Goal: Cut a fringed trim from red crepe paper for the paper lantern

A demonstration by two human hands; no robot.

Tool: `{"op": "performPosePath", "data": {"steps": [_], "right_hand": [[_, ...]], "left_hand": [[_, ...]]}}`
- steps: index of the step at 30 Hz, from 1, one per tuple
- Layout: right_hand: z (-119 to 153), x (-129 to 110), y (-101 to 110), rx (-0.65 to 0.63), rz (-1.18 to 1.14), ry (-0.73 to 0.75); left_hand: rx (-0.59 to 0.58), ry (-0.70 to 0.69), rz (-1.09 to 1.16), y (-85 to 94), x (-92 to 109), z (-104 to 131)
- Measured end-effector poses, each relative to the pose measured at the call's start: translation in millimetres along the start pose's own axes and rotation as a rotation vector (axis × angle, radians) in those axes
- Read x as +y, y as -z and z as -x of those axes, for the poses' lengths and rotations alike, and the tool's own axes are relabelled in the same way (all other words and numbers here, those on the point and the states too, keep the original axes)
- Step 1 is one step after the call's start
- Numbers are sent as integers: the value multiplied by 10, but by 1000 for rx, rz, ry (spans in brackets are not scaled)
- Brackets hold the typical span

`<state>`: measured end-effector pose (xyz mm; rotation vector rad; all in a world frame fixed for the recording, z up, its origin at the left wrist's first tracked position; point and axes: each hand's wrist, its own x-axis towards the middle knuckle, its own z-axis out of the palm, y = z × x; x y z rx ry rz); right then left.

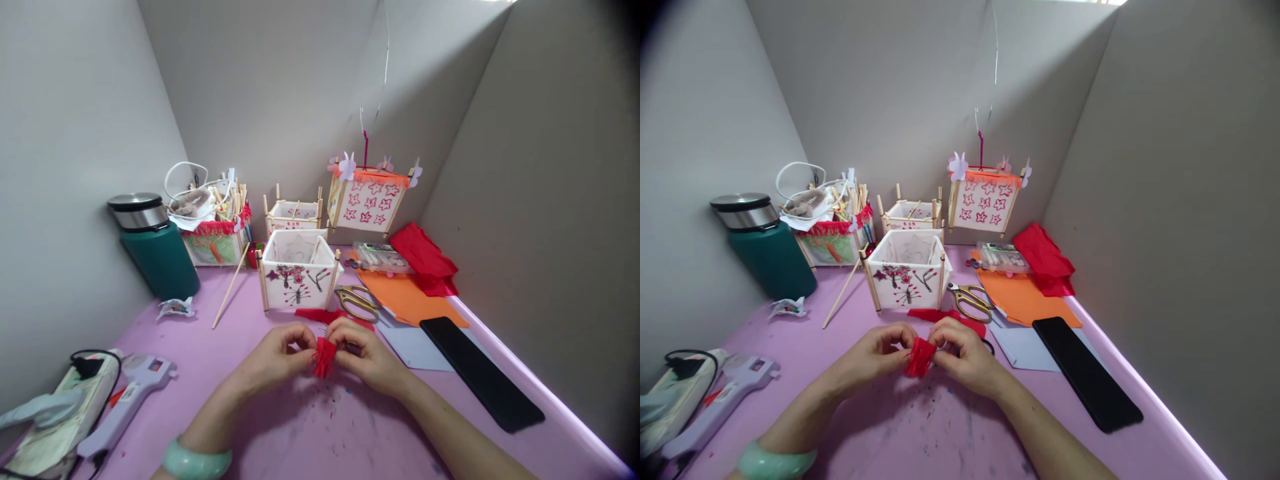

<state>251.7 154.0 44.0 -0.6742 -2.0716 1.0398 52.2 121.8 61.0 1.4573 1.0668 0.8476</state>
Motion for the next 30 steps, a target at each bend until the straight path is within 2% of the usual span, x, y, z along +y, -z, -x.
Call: {"op": "performPosePath", "data": {"steps": [5, 8, 12, 16, 19, 22, 25, 27, 30], "right_hand": [[8, 37, -27, 16, 38, 6], [16, 71, -57, 52, 79, 59], [18, 81, -55, 67, 133, 132], [16, 27, -23, 96, 170, 145], [21, -13, -5, 121, 132, 94], [32, -14, 6, 131, -3, -9], [42, 9, 13, 134, -174, -124], [44, 23, 17, 118, -285, -192], [37, 33, 27, 96, -360, -265]], "left_hand": [[26, -93, -2, -22, 82, 9], [30, -126, -133, -60, 8, -13], [101, -187, -294, -81, -130, -49], [156, -219, -331, -40, -112, -50], [155, -221, -218, -6, -32, -33], [116, -188, 56, 16, 9, -17], [169, -102, 262, 36, -3, -9], [215, -41, 315, 51, -14, -8], [212, 26, 318, 69, -6, -9]]}}
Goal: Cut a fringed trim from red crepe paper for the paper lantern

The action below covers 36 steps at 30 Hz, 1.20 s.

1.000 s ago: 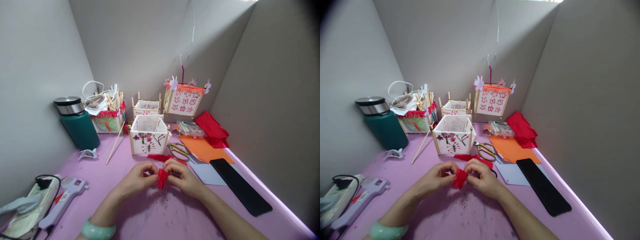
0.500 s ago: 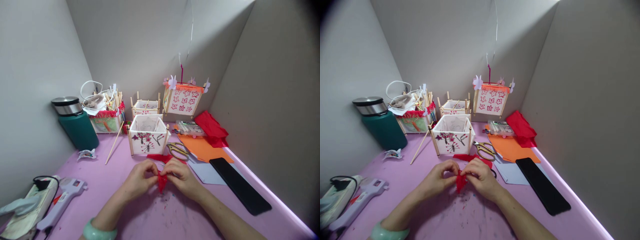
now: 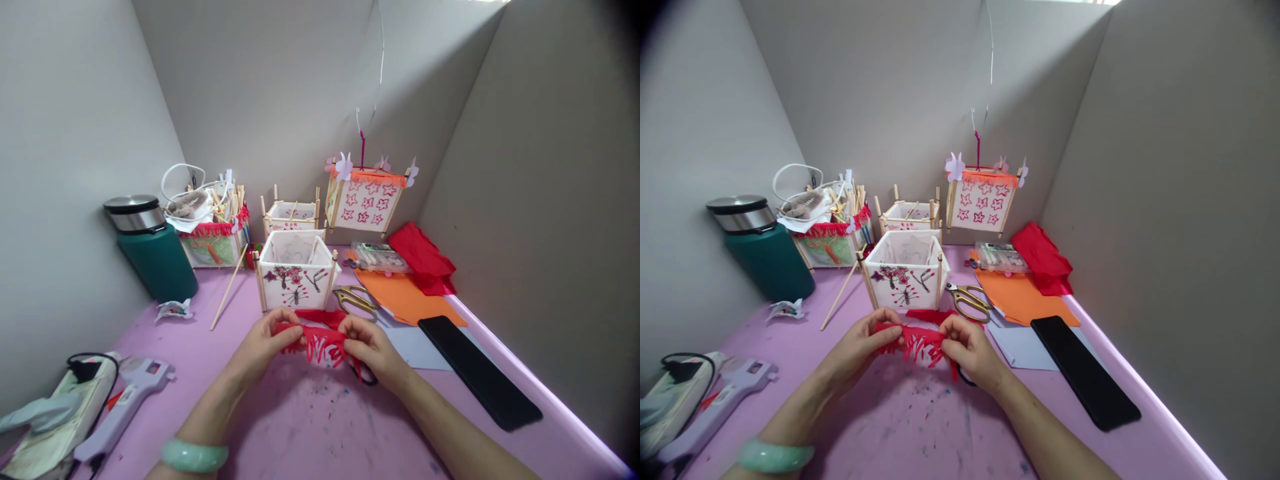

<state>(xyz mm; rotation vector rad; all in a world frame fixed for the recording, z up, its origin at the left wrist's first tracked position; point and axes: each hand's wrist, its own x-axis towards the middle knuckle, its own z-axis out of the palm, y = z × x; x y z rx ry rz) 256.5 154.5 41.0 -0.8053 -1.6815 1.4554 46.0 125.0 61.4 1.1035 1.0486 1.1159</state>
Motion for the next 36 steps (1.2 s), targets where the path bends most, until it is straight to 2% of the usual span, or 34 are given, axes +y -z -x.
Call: {"op": "performPosePath", "data": {"steps": [3, 7, 10, 14, 17, 21, 25, 28, 30, 33, 36], "right_hand": [[-14, -14, 11, 17, 42, 0], [-20, -33, -2, 53, 346, 182], [-10, -21, -29, 4, 510, 257], [9, 7, -46, -57, 541, 262], [26, 4, -43, -76, 545, 224], [43, -23, -39, -105, 513, 151], [42, -50, -51, -103, 457, 127], [37, -57, -71, -112, 404, 91], [31, -50, -81, -107, 387, 62], [22, -34, -80, -78, 385, 41], [16, -41, -68, -47, 386, 44]], "left_hand": [[3, 18, -106, 6, 19, -8], [32, -28, -342, 17, 13, -13], [-69, -116, -456, 0, -4, 4], [-205, -202, -540, -66, -35, 33], [-220, -224, -579, -96, -58, 33], [-193, -168, -678, -88, -56, 22], [-207, -146, -648, -95, -27, 24], [-235, -40, -584, -109, -32, 17], [-212, 11, -567, -105, -56, 4], [-184, 38, -517, -77, -91, -16], [-204, 46, -470, -48, -96, -21]]}}
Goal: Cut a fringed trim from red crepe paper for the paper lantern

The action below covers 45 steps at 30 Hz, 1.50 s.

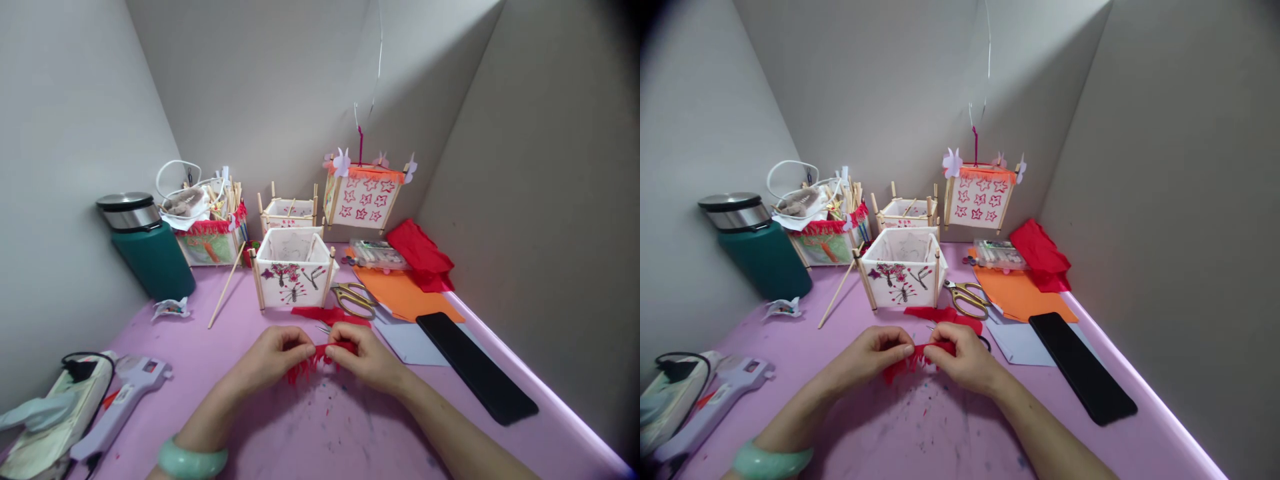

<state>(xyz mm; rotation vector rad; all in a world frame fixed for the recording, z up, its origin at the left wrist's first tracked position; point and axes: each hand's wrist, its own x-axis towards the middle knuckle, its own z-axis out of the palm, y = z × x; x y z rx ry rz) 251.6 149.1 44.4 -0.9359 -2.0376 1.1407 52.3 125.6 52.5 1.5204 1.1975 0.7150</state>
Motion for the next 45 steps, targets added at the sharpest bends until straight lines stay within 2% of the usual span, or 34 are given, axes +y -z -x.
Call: {"op": "performPosePath", "data": {"steps": [6, 9, 13, 17, 23, 28, 34, 45], "right_hand": [[-6, -16, -10, -73, -148, -97], [-6, -1, -27, -55, -136, -95], [-4, 3, -25, -45, -145, -95], [-4, -24, -24, -95, -169, -126], [-8, -52, -20, -41, -43, -20], [2, -26, -21, -73, -139, -95], [6, -27, -38, -95, -296, -233], [0, -46, -26, -84, -271, -223]], "left_hand": [[11, 58, -28, 10, 0, -2], [28, 74, -48, 8, -5, -7], [-25, 58, -44, 7, 9, 8], [-47, 79, -16, -5, 0, 13], [-43, 150, 70, -18, -31, 2], [-80, 185, 92, -12, 21, 24], [-128, 181, 185, -1, 35, 40], [-149, 143, 179, -4, 40, 56]]}}
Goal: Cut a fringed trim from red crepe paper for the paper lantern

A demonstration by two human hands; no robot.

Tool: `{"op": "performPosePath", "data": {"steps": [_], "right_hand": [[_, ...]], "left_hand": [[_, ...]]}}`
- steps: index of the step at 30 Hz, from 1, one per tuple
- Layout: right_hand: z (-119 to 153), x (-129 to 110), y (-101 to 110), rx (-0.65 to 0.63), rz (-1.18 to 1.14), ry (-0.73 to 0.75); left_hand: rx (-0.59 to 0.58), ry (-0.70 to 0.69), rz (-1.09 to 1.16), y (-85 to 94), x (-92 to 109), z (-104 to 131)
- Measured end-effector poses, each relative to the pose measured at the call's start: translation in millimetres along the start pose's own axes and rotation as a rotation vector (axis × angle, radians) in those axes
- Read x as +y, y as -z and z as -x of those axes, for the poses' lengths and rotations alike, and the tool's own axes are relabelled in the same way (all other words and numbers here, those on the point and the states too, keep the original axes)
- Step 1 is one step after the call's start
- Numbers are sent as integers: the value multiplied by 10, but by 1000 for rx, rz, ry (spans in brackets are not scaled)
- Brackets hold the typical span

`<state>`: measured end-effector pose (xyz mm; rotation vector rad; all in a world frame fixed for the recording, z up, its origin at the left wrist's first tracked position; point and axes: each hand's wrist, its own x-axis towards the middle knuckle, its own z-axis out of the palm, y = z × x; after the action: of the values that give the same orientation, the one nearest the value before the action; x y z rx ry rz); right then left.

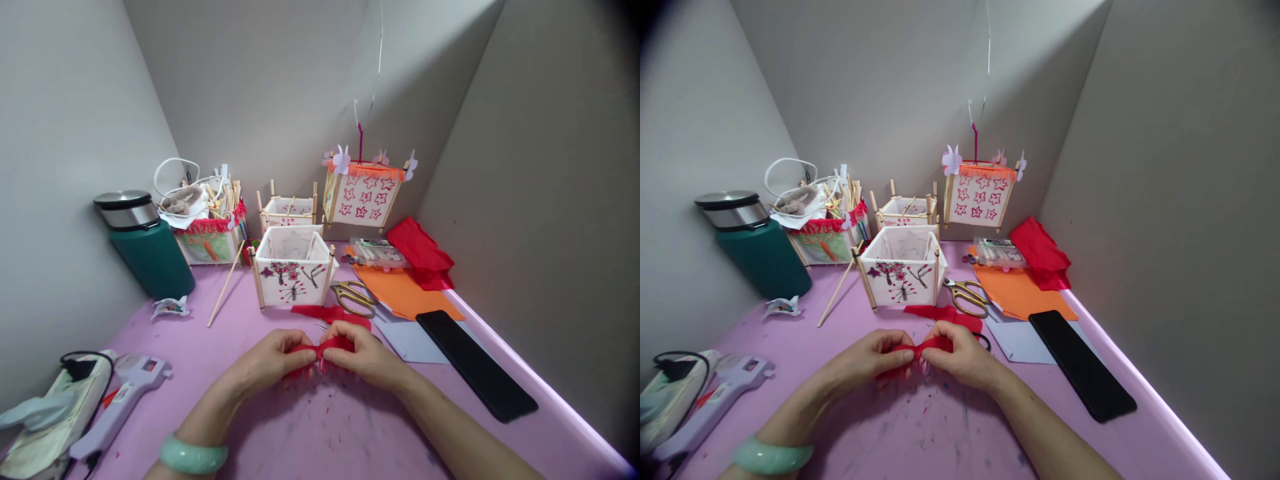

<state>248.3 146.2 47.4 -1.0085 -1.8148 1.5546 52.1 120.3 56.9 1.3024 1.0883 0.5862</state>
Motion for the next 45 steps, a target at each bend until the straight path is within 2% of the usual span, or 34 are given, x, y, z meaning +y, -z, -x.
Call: {"op": "performPosePath", "data": {"steps": [4, 13, 20, 30, 34, 38, 43, 45], "right_hand": [[-8, 33, -21, -34, -66, -45], [-10, 73, -27, -75, -139, -39], [1, 82, -13, -179, -194, -47], [41, 36, 39, -249, -166, -105], [21, 52, 57, -242, -204, -76], [-13, 93, 69, -205, -208, -42], [-35, 89, 41, -113, -126, -32], [-39, 63, 24, -37, -63, 26]], "left_hand": [[60, 24, 34, -4, -8, -16], [82, -14, 172, 5, -14, -44], [-56, 26, 244, -4, 37, 4], [-137, 19, 256, 1, 2, 0], [-109, -23, 148, 8, 24, 21], [-28, 40, 64, 16, 19, 8], [43, 41, -39, 35, -33, -39], [75, 44, -70, 44, -51, -48]]}}
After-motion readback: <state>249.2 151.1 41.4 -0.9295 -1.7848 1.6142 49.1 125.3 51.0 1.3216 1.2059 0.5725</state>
